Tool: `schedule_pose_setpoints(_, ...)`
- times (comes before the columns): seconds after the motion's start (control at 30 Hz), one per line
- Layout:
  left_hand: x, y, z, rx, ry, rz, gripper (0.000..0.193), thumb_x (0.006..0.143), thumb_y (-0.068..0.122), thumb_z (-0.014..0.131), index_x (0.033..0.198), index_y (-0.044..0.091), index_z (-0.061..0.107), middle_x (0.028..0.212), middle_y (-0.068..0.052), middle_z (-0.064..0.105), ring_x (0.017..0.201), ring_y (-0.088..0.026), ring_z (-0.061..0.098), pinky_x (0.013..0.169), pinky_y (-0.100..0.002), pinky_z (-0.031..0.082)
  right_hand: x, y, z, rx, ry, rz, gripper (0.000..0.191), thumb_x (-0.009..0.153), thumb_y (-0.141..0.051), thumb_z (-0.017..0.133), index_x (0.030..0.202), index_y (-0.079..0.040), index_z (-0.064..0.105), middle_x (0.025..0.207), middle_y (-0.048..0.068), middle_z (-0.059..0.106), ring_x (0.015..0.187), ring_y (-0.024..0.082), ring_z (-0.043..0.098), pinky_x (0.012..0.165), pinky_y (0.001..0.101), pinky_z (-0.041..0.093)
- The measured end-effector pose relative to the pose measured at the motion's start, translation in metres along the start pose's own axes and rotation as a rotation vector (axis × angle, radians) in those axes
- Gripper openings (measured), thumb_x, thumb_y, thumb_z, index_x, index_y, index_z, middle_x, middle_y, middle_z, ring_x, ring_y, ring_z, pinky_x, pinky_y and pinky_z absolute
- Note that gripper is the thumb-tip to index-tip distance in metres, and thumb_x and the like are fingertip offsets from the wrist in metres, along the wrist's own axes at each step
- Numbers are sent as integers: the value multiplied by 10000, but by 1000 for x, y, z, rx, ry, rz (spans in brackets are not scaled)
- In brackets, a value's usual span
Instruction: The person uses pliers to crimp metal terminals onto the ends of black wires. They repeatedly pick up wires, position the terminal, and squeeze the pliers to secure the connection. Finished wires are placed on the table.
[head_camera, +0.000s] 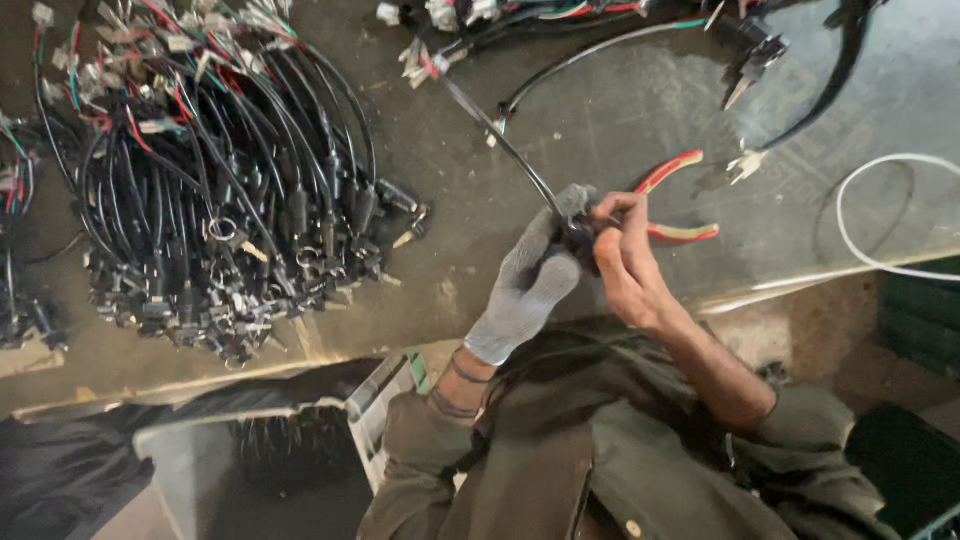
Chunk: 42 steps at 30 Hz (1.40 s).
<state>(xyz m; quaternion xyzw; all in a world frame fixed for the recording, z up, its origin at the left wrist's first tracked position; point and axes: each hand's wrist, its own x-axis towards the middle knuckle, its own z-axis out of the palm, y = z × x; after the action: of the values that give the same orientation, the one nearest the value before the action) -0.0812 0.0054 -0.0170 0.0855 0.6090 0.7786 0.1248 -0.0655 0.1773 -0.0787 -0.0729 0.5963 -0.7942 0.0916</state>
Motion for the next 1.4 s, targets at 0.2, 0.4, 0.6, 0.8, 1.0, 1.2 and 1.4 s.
schedule_pose_setpoints(0.2,-8,0,0,-201,166,-46,332,1106,190,508,1399,35,532,1191,-31,607,974,-113,582,890,-263,497,17,-83,-22,-1283,-220,-261,832,700,-610,794,1302,-84,566,1248,155,577,1170,394,527,1013,560,364)
schedule_pose_setpoints(0.4,-15,26,-4,158,45,80,222,1147,109,531,1333,5,593,1152,-25,600,1006,-74,560,923,-220,486,13,-76,-50,-1693,-93,-306,704,831,-546,822,1349,-108,634,1283,75,638,1232,286,575,1053,507,358)
schedule_pose_setpoints(0.6,-18,53,1,-77,-105,-179,311,1114,127,545,1397,1,574,1144,0,616,953,-54,510,857,-215,458,-3,-55,-56,4,305,296,487,900,-562,656,1154,-147,664,1087,15,689,898,166,574,655,287,388)
schedule_pose_setpoints(0.8,-28,57,13,-279,-16,-192,483,1121,282,534,1517,13,471,1052,-12,625,829,-51,524,775,-203,447,6,-71,-13,-1048,-70,-19,394,794,-171,786,1160,-82,668,1000,103,676,933,328,647,788,420,524)
schedule_pose_setpoints(1.0,-37,58,12,-283,5,-196,572,1085,273,596,1561,19,403,1122,-39,637,869,-89,565,820,-233,490,11,-81,-12,-1272,-127,-259,448,634,-247,826,1020,-97,655,998,86,693,967,294,683,875,487,530)
schedule_pose_setpoints(1.2,-32,75,-1,-18,-200,-186,684,1050,264,657,1604,26,334,1192,-67,649,908,-126,607,864,-262,533,16,-77,-24,-1319,-123,-234,358,800,-346,914,843,-138,626,865,27,641,841,242,648,689,408,512)
schedule_pose_setpoints(1.4,-27,67,5,566,-35,60,796,936,180,809,1586,23,376,1305,-128,664,1062,-245,678,960,-345,566,9,-87,-11,-1290,-127,-191,373,677,-191,809,990,-96,629,867,73,594,837,294,628,641,406,502)
